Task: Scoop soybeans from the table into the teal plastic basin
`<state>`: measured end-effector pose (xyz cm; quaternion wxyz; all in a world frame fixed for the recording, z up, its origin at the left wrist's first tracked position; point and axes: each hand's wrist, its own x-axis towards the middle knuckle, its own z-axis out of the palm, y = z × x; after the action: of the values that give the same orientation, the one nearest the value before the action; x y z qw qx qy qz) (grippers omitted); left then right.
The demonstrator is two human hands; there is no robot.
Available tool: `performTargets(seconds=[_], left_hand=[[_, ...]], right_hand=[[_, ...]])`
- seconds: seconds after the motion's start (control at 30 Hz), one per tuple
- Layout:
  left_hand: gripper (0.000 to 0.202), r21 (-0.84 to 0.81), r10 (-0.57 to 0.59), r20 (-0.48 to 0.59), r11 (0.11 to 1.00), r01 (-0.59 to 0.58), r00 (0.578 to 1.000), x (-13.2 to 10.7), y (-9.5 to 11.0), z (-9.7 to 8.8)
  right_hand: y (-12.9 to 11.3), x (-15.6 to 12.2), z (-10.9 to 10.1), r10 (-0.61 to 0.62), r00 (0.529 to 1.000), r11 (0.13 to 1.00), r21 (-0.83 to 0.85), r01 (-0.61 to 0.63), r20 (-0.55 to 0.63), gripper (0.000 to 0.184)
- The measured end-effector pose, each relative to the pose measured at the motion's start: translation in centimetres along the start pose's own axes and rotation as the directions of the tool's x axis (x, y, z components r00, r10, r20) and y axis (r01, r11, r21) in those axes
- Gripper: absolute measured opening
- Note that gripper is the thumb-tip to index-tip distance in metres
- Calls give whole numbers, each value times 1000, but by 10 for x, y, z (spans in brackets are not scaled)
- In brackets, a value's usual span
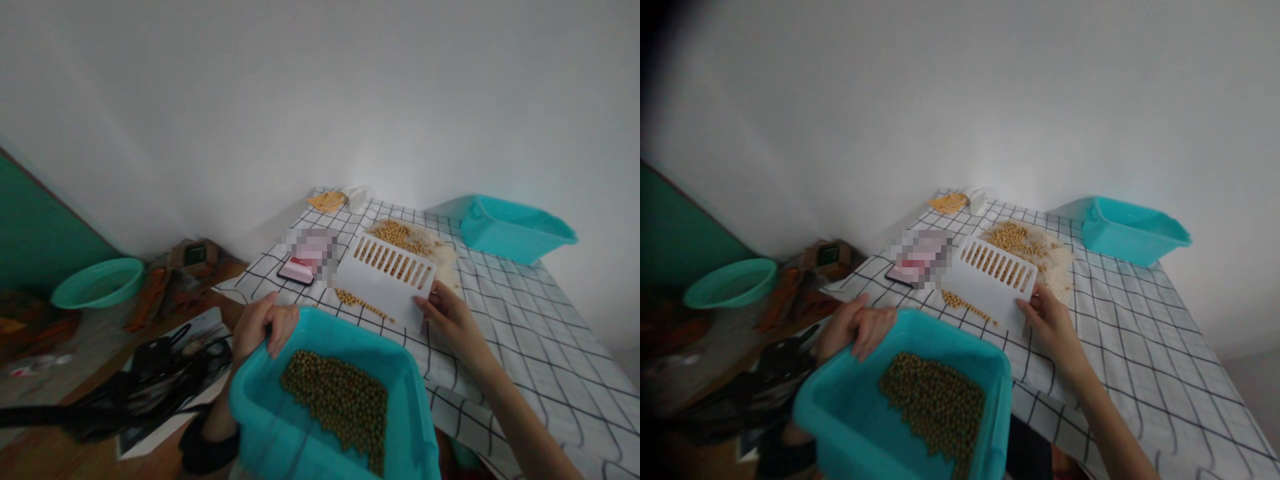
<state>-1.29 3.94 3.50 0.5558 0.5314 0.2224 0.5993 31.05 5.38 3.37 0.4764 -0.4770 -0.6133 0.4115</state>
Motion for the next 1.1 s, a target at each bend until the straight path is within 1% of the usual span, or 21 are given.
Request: performTargets(seconds=[0.1, 0.17, 0.23, 0.33, 0.43, 0.6, 0.67, 0.77, 0.83, 0.93, 1.1], left_hand=[[68, -47, -8, -10, 999, 7, 1000, -1, -2, -4], [67, -17, -55, 45, 998, 56, 997, -2, -1, -9], [67, 22, -82, 88, 997, 80, 993, -2, 0, -13], [68, 31, -66, 77, 997, 64, 995, -2, 2, -17], [68, 55, -84, 61, 995, 81, 995, -1, 2, -19], [70, 178, -129, 78, 977, 114, 989, 3, 6, -22], [69, 188, -122, 29, 976, 114, 992, 3, 8, -19], [69, 166, -81, -92, 982, 96, 992, 0, 10, -8], [70, 160, -63, -138, 984, 84, 989, -2, 12, -1], [70, 165, -48, -152, 984, 73, 987, -3, 14, 5], [71, 190, -10, -164, 981, 41, 986, -1, 16, 7]], right_hand=[[0, 0, 0, 6, 1000, 1000, 6, -6, 28, 29], [-1, -1, 0, 10, 999, 1000, -1, -9, 43, 32], [-3, -2, 1, 14, 998, 1000, 1, -15, 58, 33], [-6, -2, 4, 21, 998, 999, 24, -22, 59, 33], [-7, -2, 6, 26, 998, 999, 45, -29, 49, 28], [-6, -1, 6, 42, 999, 998, 54, -43, 24, 27], [-7, -1, 4, 33, 999, 997, 63, -33, 10, 27], [-10, -3, 0, 11, 999, 998, 56, -9, -34, 24], [-11, -4, -2, 6, 998, 999, 53, -2, -67, 21], [-9, -4, -5, 22, 997, 998, 60, -18, -75, 22], [2, 0, -4, 61, 998, 994, 84, -64, 32, 24]])
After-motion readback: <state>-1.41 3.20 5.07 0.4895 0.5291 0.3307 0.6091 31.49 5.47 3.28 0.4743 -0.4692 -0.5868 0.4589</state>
